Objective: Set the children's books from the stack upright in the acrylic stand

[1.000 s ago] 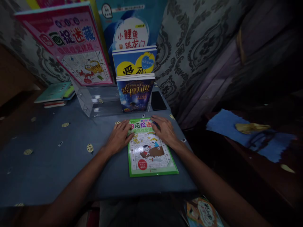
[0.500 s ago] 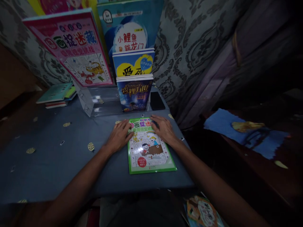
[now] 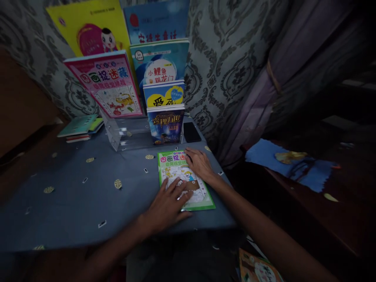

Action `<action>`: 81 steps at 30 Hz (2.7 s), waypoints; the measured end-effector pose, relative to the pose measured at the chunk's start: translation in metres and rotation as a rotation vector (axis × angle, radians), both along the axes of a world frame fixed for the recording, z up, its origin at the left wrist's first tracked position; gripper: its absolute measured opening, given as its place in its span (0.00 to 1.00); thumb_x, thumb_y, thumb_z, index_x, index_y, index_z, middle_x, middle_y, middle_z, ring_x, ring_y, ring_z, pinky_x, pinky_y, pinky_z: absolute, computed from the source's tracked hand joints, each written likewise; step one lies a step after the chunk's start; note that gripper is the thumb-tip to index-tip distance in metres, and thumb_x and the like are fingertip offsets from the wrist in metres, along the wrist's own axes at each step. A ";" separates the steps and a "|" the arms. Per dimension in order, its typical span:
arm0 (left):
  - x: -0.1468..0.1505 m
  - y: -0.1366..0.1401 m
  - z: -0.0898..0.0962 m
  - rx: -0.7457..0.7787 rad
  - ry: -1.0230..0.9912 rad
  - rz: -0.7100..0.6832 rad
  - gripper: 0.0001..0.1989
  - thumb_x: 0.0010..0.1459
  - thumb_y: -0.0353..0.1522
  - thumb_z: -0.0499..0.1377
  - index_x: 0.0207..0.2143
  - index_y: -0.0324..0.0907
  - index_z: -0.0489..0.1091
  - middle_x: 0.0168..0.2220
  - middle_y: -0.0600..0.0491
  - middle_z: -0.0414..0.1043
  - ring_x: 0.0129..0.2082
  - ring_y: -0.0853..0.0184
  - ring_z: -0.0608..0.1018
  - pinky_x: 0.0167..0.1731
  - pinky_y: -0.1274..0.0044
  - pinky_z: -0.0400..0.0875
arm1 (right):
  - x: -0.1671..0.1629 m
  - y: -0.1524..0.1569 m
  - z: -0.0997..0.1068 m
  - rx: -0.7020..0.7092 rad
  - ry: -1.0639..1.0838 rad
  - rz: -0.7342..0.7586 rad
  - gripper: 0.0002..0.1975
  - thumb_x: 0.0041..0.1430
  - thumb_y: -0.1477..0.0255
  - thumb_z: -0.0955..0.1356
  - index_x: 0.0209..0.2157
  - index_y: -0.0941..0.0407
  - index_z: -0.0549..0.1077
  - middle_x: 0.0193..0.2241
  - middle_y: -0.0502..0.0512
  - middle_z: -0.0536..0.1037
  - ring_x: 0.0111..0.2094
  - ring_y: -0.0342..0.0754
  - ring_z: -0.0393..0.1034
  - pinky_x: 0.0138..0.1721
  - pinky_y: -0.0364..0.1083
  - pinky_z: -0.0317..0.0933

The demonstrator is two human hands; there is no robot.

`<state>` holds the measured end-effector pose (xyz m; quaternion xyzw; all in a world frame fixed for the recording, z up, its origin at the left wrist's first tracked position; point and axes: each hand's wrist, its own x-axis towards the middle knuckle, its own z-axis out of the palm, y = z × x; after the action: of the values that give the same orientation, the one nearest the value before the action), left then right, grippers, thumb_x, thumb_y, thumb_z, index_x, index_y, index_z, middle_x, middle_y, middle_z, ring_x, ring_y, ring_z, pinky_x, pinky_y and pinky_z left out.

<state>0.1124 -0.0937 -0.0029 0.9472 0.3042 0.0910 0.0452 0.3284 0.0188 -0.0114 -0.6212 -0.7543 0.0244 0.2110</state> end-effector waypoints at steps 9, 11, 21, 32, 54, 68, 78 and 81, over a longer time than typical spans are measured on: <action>-0.035 0.008 0.010 -0.053 -0.021 -0.025 0.27 0.68 0.46 0.57 0.66 0.51 0.62 0.70 0.48 0.60 0.73 0.54 0.56 0.69 0.52 0.54 | 0.005 -0.020 0.005 0.006 -0.093 -0.028 0.21 0.70 0.71 0.60 0.57 0.60 0.75 0.59 0.66 0.76 0.59 0.58 0.70 0.59 0.57 0.62; -0.040 0.011 0.015 -0.086 -0.029 -0.039 0.27 0.67 0.48 0.57 0.65 0.51 0.63 0.69 0.48 0.61 0.72 0.54 0.58 0.69 0.52 0.54 | 0.007 -0.022 0.005 0.005 -0.097 -0.028 0.20 0.70 0.71 0.60 0.57 0.59 0.75 0.59 0.65 0.76 0.59 0.58 0.70 0.59 0.57 0.62; -0.018 0.125 0.013 -0.041 -0.204 0.275 0.17 0.71 0.32 0.48 0.56 0.39 0.70 0.60 0.41 0.72 0.61 0.57 0.74 0.61 0.62 0.68 | -0.029 -0.022 0.014 -0.005 -0.089 0.133 0.17 0.69 0.75 0.61 0.54 0.58 0.75 0.63 0.66 0.71 0.67 0.57 0.61 0.67 0.62 0.49; -0.013 0.145 -0.006 0.040 -0.199 0.288 0.19 0.72 0.33 0.48 0.58 0.39 0.69 0.63 0.43 0.70 0.65 0.58 0.70 0.63 0.60 0.65 | -0.003 -0.026 0.006 -0.052 -0.004 0.092 0.20 0.72 0.69 0.60 0.60 0.56 0.71 0.64 0.64 0.70 0.67 0.55 0.62 0.69 0.62 0.47; -0.012 0.137 -0.002 0.107 -0.211 0.394 0.15 0.71 0.34 0.50 0.51 0.39 0.73 0.54 0.41 0.74 0.54 0.56 0.75 0.57 0.63 0.69 | 0.014 -0.026 -0.005 -0.035 0.078 -0.011 0.21 0.70 0.70 0.62 0.60 0.58 0.73 0.63 0.63 0.72 0.67 0.59 0.62 0.67 0.65 0.50; 0.035 0.005 0.025 -0.056 0.008 0.091 0.25 0.68 0.47 0.55 0.65 0.54 0.64 0.70 0.45 0.58 0.70 0.45 0.58 0.63 0.45 0.57 | 0.018 -0.020 -0.012 0.072 0.107 0.046 0.20 0.68 0.69 0.62 0.57 0.56 0.76 0.60 0.62 0.76 0.63 0.59 0.67 0.65 0.62 0.59; 0.005 -0.004 0.037 0.019 0.022 0.073 0.14 0.70 0.41 0.54 0.49 0.45 0.74 0.59 0.48 0.72 0.64 0.50 0.68 0.62 0.48 0.61 | 0.016 -0.042 0.000 0.057 0.020 0.034 0.20 0.68 0.68 0.63 0.54 0.61 0.77 0.54 0.67 0.79 0.55 0.61 0.70 0.58 0.59 0.64; -0.015 0.000 0.039 0.020 0.006 0.109 0.11 0.70 0.38 0.55 0.43 0.43 0.75 0.48 0.49 0.77 0.55 0.57 0.74 0.59 0.60 0.68 | 0.009 -0.064 0.001 0.074 -0.002 0.037 0.19 0.68 0.68 0.63 0.53 0.62 0.77 0.48 0.67 0.79 0.50 0.61 0.71 0.53 0.58 0.66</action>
<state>0.0976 -0.0936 0.0361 0.9299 0.3545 0.0934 0.0299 0.3374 -0.0451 -0.0099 -0.5991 -0.7662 0.0000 0.2326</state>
